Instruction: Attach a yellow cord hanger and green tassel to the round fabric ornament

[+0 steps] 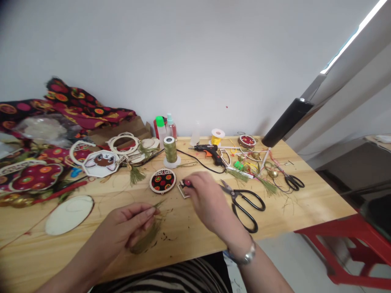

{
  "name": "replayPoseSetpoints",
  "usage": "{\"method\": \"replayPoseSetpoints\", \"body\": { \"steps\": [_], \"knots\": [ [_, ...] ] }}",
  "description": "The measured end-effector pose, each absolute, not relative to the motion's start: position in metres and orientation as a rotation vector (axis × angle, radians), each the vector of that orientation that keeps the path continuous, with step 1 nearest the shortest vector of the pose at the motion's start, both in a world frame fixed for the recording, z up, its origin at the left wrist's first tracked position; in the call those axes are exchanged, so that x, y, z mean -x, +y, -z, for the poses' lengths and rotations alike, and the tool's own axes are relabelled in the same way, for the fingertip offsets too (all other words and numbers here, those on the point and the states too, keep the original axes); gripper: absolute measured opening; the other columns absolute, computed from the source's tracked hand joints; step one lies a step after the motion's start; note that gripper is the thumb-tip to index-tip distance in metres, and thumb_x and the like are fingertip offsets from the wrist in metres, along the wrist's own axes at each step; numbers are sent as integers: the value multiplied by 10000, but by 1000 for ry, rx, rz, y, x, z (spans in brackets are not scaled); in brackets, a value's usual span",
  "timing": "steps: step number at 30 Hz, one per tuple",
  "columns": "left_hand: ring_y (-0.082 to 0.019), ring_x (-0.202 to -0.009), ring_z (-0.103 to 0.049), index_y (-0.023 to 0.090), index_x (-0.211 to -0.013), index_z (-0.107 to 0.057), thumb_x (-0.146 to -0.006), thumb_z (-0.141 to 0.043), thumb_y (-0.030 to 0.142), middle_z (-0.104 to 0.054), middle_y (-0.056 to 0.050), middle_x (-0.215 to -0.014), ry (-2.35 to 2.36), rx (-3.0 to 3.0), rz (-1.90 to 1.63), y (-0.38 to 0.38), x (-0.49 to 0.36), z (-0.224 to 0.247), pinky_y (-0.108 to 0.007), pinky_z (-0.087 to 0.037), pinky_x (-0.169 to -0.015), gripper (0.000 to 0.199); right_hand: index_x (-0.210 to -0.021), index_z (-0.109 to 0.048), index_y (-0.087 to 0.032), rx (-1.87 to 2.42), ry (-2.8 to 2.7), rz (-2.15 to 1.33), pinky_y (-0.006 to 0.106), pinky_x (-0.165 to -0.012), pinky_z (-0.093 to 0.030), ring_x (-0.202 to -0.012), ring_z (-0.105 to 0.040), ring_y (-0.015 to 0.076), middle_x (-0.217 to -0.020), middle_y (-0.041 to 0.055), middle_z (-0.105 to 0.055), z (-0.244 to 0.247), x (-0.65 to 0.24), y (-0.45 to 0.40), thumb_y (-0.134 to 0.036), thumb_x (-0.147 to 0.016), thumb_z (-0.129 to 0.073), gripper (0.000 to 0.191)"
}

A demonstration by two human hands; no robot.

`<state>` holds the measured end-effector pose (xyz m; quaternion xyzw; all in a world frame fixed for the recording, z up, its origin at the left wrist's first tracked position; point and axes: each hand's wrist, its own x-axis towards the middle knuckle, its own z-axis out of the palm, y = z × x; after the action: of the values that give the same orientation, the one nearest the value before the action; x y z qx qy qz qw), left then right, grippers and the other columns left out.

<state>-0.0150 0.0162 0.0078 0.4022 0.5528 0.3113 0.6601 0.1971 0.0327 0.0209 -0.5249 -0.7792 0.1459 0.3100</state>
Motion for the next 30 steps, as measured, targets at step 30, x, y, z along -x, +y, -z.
{"method": "replayPoseSetpoints", "body": {
  "steps": [30],
  "knots": [
    [-28, -384, -160, 108, -951, -689, -700, -699, 472, -260, 126, -442, 1299, -704, -796, 14, 13, 7, -173, -89, -394, 442, -1057, -536, -144, 2170, -1996, -15, 399, -792, -535, -917, -631, 274, -1028, 156, -585, 23, -312, -28, -239, -752, -482, 324]
  ]
}}
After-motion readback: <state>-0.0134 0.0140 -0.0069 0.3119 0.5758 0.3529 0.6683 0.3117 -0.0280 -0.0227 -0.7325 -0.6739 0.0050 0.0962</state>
